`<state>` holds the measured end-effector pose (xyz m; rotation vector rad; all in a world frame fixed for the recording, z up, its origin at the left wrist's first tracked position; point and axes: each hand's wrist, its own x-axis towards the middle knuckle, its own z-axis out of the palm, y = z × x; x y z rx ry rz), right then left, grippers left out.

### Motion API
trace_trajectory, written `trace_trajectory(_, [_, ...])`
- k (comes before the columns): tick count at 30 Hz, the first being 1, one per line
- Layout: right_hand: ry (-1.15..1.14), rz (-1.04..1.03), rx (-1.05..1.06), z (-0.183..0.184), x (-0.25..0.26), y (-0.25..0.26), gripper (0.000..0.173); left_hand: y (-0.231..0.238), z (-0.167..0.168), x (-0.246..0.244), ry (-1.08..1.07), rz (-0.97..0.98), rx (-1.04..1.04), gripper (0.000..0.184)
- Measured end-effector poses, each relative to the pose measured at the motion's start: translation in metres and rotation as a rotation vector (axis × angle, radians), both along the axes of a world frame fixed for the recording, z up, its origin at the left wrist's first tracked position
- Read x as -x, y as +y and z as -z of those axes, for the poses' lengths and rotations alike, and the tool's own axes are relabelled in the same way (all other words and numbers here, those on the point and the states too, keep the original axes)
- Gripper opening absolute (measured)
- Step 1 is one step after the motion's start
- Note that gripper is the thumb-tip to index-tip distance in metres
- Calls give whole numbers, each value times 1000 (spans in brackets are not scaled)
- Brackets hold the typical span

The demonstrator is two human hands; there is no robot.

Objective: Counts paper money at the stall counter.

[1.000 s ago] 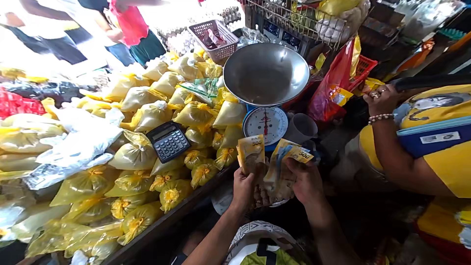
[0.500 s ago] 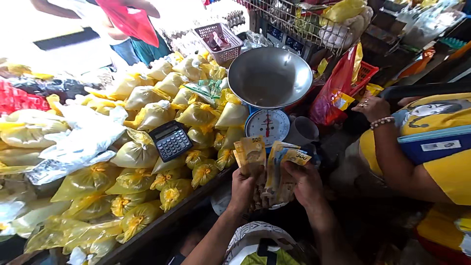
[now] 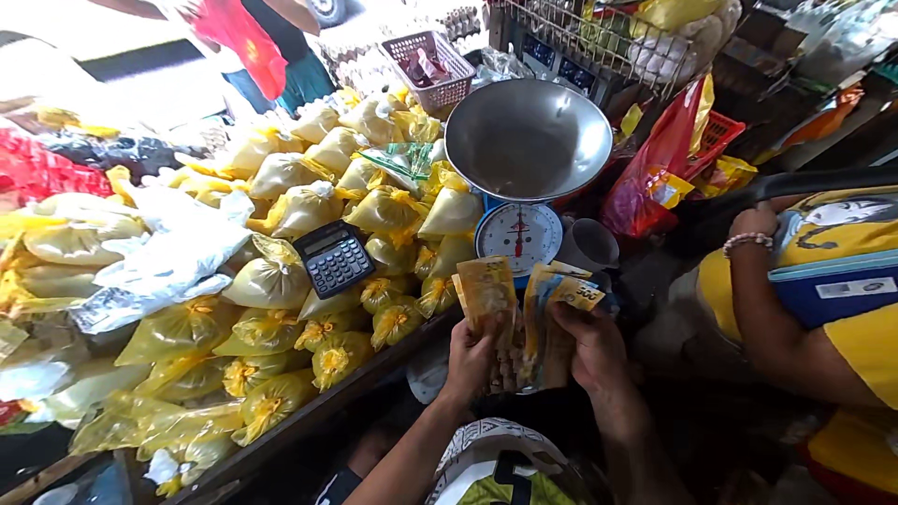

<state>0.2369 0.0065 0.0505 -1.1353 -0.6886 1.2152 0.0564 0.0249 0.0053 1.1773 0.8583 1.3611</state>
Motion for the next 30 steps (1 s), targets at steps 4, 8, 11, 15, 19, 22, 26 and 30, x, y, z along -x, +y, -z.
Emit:
trace_trajectory(4, [-48,-32,-4,1,11,-1,24,-1,-3,-4,1,-23,20,4])
trace_trajectory(8, [-20,-25,43,6,20,2,20,-4,-2,-8,-10,-40,14,10])
trace_trajectory(11, [11,-31,72,7,20,2,22,-6,3,-6,55,-38,-22,11])
trace_trajectory(15, [41,58,68,7,11,7,24,-6,-2,-2,-15,14,-6,11])
trace_trajectory(19, [6,-8,18,-4,3,5,23,2,-3,3,-4,-12,-59,11])
trace_trajectory(22, [-47,-24,-4,-7,10,0,24,2,-5,1,34,-25,-52,4])
trace_trajectory(26, [-8,-30,-1,-5,19,1,24,-2,-4,-8,19,-47,-39,11])
trace_trajectory(30, [29,69,42,-2,11,6,29,-3,-3,-6,-58,-2,-32,9])
